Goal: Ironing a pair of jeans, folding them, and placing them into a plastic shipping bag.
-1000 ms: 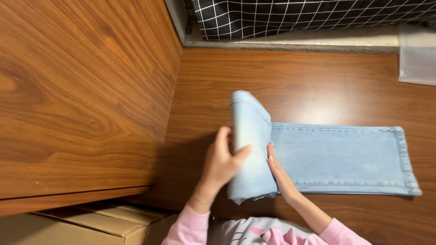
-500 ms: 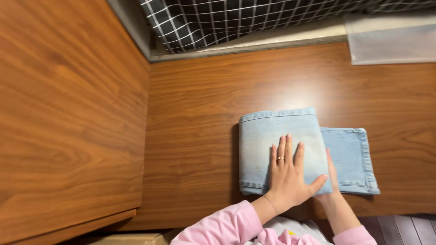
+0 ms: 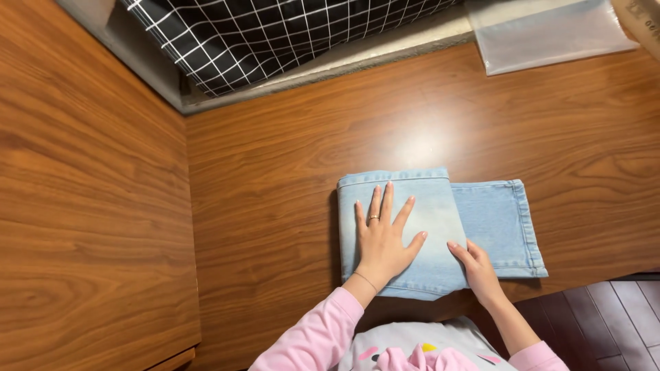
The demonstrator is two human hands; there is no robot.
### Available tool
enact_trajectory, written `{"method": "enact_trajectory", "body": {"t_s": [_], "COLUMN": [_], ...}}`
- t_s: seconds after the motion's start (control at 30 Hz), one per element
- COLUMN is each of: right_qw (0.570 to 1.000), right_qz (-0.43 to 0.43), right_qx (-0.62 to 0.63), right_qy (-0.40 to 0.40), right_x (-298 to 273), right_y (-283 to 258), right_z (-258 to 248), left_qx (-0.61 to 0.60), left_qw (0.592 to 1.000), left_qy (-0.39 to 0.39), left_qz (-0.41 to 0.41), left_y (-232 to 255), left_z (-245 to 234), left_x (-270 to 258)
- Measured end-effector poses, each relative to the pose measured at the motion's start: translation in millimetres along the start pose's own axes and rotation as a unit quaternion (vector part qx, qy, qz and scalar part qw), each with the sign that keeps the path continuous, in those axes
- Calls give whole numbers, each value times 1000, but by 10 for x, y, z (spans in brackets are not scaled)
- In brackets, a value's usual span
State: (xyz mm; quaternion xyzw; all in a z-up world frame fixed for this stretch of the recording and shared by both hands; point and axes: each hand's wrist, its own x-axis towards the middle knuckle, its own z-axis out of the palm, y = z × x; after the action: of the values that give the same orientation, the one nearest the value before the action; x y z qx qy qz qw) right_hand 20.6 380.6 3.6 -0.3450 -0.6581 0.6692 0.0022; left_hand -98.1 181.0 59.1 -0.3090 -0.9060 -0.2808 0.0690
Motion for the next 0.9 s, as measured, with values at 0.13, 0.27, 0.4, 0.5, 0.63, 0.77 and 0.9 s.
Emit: {"method": "enact_trajectory", "body": {"t_s": [0.13, 0.27, 0.4, 0.5, 0.63, 0.77, 0.9], "right_qw": [998, 933, 848, 828, 824, 838, 964], "right_qz": [12, -85, -268, -241, -272, -289, -122], "right_qx": [-68, -347, -456, -506, -496, -462, -229], "right_qy": [-2, 42, 39, 7, 9, 16, 58], "right_x": [22, -212, -111, -66, -103, -242, -405], "right_y": [-47, -594, -787, -771, -714, -284, -442], "right_z": [-39, 240, 638, 729, 667, 486, 359], "left_qx": [9, 19, 40, 39, 71, 0, -193], "left_qw": [1000, 1000, 992, 996, 990, 962, 885], "left_qy": [-3, -8, -116, -75, 37, -41, -108], "left_qz": [3, 16, -37, -35, -117, -271, -410], "left_y": [-100, -81, -2, -13, -130, -369, -652], "left_z": [30, -10, -74, -82, -36, -414, -445], "left_x": [75, 62, 118, 79, -24, -338, -539]}}
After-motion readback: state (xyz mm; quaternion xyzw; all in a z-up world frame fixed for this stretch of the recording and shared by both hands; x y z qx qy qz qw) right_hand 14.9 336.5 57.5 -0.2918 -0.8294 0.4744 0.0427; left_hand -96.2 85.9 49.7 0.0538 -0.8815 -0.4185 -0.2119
